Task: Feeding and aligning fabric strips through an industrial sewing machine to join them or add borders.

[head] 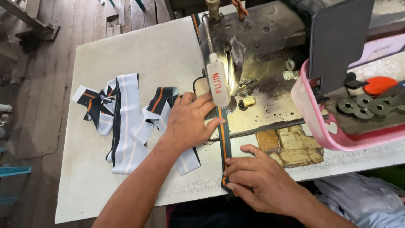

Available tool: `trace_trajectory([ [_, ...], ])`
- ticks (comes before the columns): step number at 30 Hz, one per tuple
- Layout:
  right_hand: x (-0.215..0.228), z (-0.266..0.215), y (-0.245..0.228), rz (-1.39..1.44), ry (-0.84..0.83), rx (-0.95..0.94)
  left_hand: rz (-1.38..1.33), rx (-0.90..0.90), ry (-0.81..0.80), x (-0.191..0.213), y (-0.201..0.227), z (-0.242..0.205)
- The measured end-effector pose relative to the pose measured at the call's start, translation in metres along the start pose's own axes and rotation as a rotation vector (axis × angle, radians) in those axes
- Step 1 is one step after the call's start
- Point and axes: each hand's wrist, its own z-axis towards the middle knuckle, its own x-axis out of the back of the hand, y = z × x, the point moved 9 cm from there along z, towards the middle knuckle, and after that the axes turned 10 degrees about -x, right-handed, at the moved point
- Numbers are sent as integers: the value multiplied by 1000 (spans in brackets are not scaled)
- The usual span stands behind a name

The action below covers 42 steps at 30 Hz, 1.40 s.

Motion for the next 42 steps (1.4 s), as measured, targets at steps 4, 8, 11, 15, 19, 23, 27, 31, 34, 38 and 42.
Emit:
trace_trajectory([
  [4,0,3,9,-24,60,-6,7,37,-30,-10,-11,3],
  [8,-2,2,13,-16,80,-16,-11,54,29,-14,-17,2],
  [11,-1,-2,13,-32,128,-32,-53,72,73,-6,-16,0],
  [15,8,-33,-10,-159,273,-4,-155,90,142,21,-8,-9],
  [19,11,-82,-23,98,370,-58,-115,11,138,49,10,-32],
  [23,-34,-114,34,80,354,-227,-146,0,108,60,24,-41],
  [27,-85,-123,104,79,179,-615,-249,27,76,55,35,-45],
  [31,-84,-108,72,298,73,-476,-303,42,65,60,40,-50],
  [34,-27,-100,-7,459,178,-265,-345,39,43,64,45,-55],
  [38,-2,-100,-40,231,173,-166,-346,-21,100,52,52,-55],
  [42,-32,-102,-40,79,-46,-132,-251,-102,123,46,70,-52],
])
